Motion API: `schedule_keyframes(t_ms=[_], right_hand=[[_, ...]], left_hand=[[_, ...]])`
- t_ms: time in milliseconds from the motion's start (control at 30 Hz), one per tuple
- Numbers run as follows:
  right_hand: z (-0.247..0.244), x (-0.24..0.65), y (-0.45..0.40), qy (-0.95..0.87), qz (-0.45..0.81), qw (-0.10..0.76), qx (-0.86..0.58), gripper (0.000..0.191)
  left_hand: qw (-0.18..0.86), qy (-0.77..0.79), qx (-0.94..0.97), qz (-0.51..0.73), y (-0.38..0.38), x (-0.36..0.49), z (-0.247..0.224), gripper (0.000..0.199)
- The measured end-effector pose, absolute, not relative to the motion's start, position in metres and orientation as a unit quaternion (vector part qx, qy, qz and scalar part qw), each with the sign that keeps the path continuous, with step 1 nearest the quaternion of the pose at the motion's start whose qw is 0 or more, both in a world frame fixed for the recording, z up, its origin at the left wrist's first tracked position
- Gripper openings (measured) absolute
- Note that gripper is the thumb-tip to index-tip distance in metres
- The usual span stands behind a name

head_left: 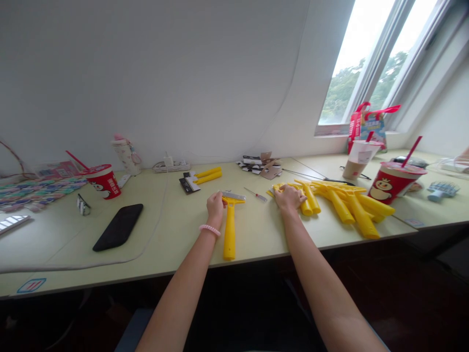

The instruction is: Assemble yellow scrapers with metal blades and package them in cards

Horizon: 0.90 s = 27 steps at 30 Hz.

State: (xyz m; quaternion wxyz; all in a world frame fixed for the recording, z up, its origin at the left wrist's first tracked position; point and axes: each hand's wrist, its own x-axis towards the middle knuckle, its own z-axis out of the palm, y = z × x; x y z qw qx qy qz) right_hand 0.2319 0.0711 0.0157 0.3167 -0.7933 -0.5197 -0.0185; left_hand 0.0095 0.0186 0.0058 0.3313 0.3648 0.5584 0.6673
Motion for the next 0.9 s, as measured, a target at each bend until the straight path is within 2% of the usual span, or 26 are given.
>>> schedule_keyframes(t_ms=[233,400,567,700,800,900], right_hand=[[0.013,0.234,0.074,-0.513,-0.041,0.26,-0.817,0.034],[0.014,0.234,0.074,-0.516,-0.03,0.284,-0.807,0.03],[0.015,0.234,0.071,-0.517,-0.028,0.352,-0.779,0.03],[0.018,0.235,0.069,-0.499,-0.033,0.449,-0.74,0.033],[0.022,0.233,0.068,-0.479,0.029,0.537,-0.693,0.035],[0.026,0.229,0.066,-0.485,0.125,0.579,-0.643,0.03]], left_hand=[[0.337,0.556,0.365,0.666,0.018,0.01,0.006,0.022],[0.336,0.551,0.361,0.673,0.018,0.011,0.008,0.022],[0.338,0.551,0.36,0.673,0.018,0.011,0.008,0.023],[0.339,0.553,0.361,0.67,0.018,0.01,0.008,0.023],[0.339,0.554,0.362,0.669,0.018,0.01,0.007,0.022],[0.337,0.554,0.365,0.669,0.019,0.01,0.006,0.023]])
